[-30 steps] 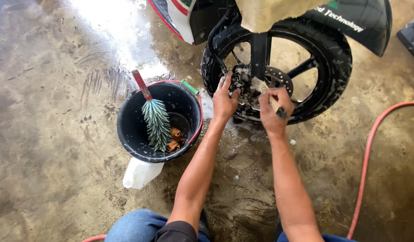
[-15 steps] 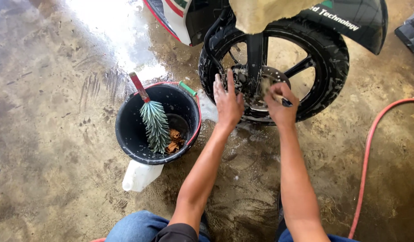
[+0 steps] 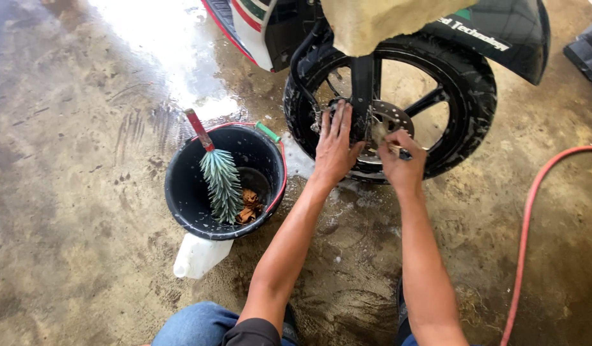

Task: The person scrubs the front wheel and brake disc of a motorcycle using a small brush and soapy water. They dip the brush into a bucket to reload soap and continue scrubbing the wheel spokes and brake components.

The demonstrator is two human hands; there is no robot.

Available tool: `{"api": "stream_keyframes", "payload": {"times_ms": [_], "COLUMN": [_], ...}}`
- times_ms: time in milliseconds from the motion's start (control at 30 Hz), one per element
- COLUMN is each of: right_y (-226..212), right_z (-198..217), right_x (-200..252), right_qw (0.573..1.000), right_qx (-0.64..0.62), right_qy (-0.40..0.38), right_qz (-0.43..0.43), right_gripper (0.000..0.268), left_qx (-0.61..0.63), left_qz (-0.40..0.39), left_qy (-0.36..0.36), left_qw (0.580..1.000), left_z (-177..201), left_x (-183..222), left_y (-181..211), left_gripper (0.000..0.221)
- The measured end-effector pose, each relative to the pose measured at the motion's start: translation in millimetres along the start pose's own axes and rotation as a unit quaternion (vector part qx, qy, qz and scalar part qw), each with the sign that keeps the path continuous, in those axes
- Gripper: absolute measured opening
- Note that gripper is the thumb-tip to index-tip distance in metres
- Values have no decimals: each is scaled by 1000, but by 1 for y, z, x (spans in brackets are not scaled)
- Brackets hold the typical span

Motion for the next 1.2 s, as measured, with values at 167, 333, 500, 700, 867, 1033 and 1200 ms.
{"api": "stream_keyframes", "payload": {"times_ms": [167, 333, 500, 700, 867, 1033, 1200], "right_y": [-70, -27, -20, 34, 30, -20, 6], "right_z": [-23, -12, -10, 2, 14, -12, 10], "right_x": [-30, -11, -14, 0, 20, 9, 11], "right_qw": [996, 995, 995, 991, 976, 984, 974], "right_qx": [-28, -41, 8, -14, 81, 38, 13], "right_qy": [11, -52, 13, 15, 116, 77, 147], "right_qz": [87, 69, 95, 134, 167, 153, 172], "right_gripper": [19, 11, 15, 15, 10, 10, 13], "left_qx": [-26, -29, -20, -21, 5, -19, -9], "left_qz": [-35, -24, -15, -8, 25, 42, 44], "left_qy": [56, 33, 30, 7, -1, -12, -18], "left_qw": [997, 999, 999, 1000, 1000, 999, 999], "left_z": [15, 9, 14, 18, 12, 2, 6], "left_x": [2, 1, 2, -1, 5, 5, 5], "left_y": [6, 4, 5, 4, 2, 7, 9], "left_gripper": [113, 112, 112, 104, 102, 104, 102]}}
Point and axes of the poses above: each hand's wrist, its own x-axis away from the middle knuckle, its own z-axis out of the back of the hand, y = z × x, the point moved 4 cm from there along -x, towards the middle knuckle, and after that the axes turned 12 degrees about -x, right-handed, at the moved point
